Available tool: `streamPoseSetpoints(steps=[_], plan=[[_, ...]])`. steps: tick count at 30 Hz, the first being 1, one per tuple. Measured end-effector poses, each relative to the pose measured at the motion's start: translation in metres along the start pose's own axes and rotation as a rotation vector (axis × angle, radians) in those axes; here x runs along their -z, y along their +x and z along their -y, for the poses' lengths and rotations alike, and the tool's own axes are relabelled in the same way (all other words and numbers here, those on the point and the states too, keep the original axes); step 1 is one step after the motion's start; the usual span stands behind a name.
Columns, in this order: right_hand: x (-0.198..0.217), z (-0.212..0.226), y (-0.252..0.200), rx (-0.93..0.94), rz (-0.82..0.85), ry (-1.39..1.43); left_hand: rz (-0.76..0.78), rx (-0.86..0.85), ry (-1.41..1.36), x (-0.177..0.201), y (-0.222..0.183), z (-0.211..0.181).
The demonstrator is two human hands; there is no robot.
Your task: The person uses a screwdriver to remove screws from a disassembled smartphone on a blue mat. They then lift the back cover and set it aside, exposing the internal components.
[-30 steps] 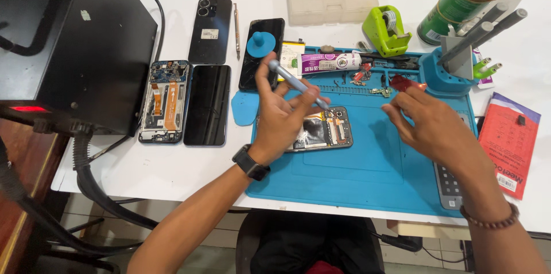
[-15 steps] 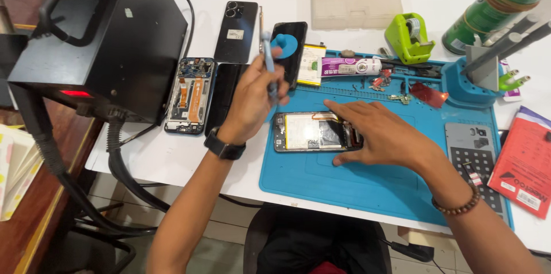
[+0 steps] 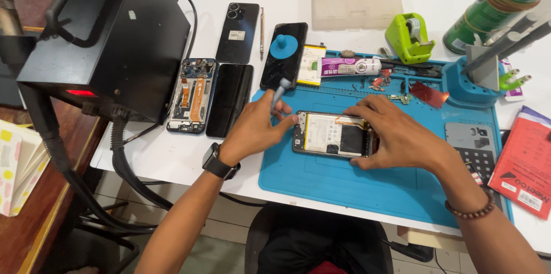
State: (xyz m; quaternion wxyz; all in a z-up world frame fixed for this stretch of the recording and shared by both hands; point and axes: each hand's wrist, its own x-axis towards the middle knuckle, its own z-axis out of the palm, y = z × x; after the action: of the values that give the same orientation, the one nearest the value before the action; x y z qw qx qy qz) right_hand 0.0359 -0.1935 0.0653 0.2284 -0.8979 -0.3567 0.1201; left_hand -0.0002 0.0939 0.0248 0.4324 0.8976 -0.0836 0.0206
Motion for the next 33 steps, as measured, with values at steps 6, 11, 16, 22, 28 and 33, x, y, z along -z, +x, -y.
streamPoseSetpoints(steps=[6, 11, 16, 22, 28, 33], plan=[[-0.001, -0.007, -0.021, 0.128, -0.173, -0.052, 0.168, 0.137, -0.270, -0.013, 0.010, -0.013], [-0.001, -0.010, -0.034, 0.244, -0.299, -0.248, 0.191, 0.084, -0.505, -0.012, 0.012, -0.028], [-0.003, -0.014, -0.042, 0.271, -0.612, -0.409, -0.047, -0.151, -0.446, -0.018, -0.009, -0.061], [-0.028, -0.009, -0.015, 0.033, -0.979, 0.597, -0.422, -0.790, 0.106, -0.030, -0.031, -0.100], [-0.028, -0.011, -0.013, -0.187, -0.458, 1.871, -0.508, -0.943, 0.567, -0.061, -0.032, -0.105], [-0.024, 0.003, -0.011, -0.106, -0.494, 1.897, -0.529, -0.882, 0.538, -0.082, -0.028, -0.105]])
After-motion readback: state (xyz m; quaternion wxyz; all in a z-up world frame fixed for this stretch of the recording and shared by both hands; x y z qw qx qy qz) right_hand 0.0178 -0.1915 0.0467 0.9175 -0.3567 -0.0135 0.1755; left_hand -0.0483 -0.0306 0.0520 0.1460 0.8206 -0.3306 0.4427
